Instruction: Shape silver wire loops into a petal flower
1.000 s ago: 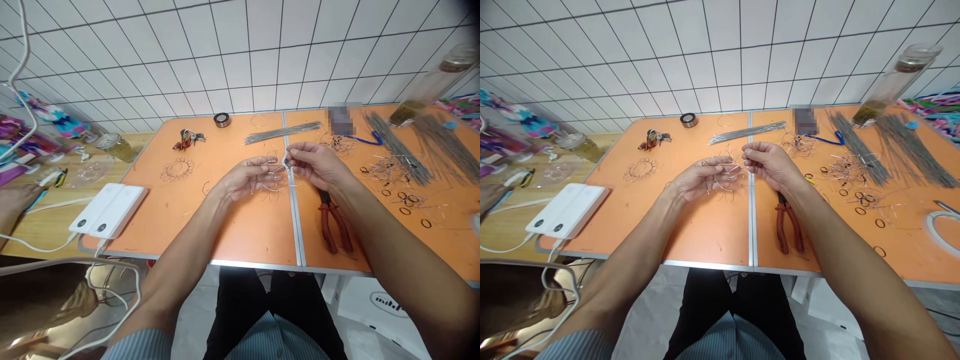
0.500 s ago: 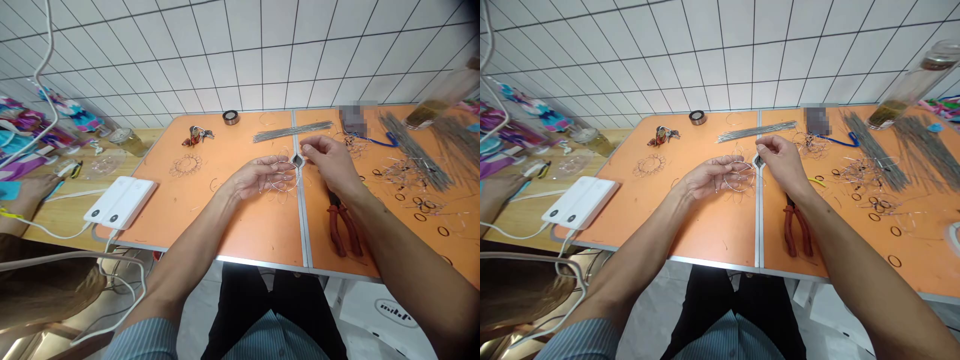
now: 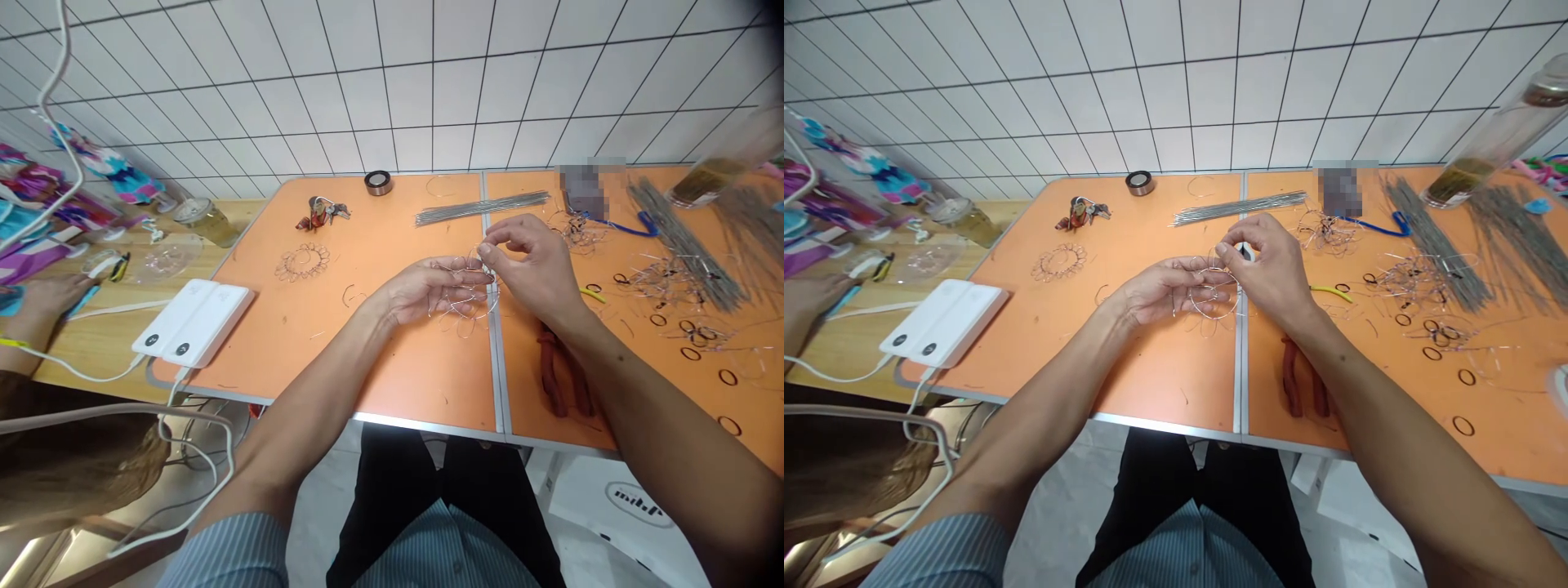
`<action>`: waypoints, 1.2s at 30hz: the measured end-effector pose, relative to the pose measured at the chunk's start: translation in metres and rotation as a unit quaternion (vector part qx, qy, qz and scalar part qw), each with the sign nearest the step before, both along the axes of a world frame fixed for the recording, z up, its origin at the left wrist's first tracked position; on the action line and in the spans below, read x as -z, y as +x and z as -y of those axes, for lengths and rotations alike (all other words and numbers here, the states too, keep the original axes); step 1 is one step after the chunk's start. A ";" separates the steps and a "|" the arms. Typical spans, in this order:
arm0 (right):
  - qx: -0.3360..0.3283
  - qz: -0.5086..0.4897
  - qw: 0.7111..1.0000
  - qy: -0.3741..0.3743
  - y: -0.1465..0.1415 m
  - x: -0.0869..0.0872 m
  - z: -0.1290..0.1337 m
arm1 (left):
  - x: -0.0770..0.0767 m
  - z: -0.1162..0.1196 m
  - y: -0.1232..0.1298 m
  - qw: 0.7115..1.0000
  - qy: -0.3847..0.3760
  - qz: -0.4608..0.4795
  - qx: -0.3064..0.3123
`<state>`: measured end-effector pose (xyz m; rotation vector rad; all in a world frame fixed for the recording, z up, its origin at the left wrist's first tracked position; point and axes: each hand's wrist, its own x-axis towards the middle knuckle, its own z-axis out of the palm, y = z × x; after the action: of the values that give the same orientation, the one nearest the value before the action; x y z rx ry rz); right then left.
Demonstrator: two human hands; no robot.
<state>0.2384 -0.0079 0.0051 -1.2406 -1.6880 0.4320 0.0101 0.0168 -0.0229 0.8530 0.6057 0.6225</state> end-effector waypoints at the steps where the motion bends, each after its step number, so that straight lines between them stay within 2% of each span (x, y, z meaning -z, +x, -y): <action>1: 0.006 -0.001 1.000 -0.004 0.000 0.000 -0.001 | 0.000 0.000 0.000 1.000 -0.001 0.002 0.004; 5: 0.011 0.011 1.000 -0.013 0.001 0.000 -0.002 | 0.000 0.000 0.001 1.000 -0.006 0.010 0.013; 14: -0.074 0.043 0.996 0.023 0.004 0.002 -0.003 | 0.005 -0.001 0.001 0.999 -0.001 0.003 0.035; 20: -0.064 0.041 0.997 0.013 0.003 0.007 -0.006 | 0.008 -0.001 0.001 0.999 0.002 0.005 0.048; 36: -0.017 -0.010 1.000 -0.008 0.003 -0.006 0.001 | -0.007 0.000 -0.002 1.000 -0.006 -0.005 -0.001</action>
<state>0.2411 -0.0089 0.0109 -1.2159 -1.6944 0.4770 0.0084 0.0164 -0.0156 0.8446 0.6195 0.6164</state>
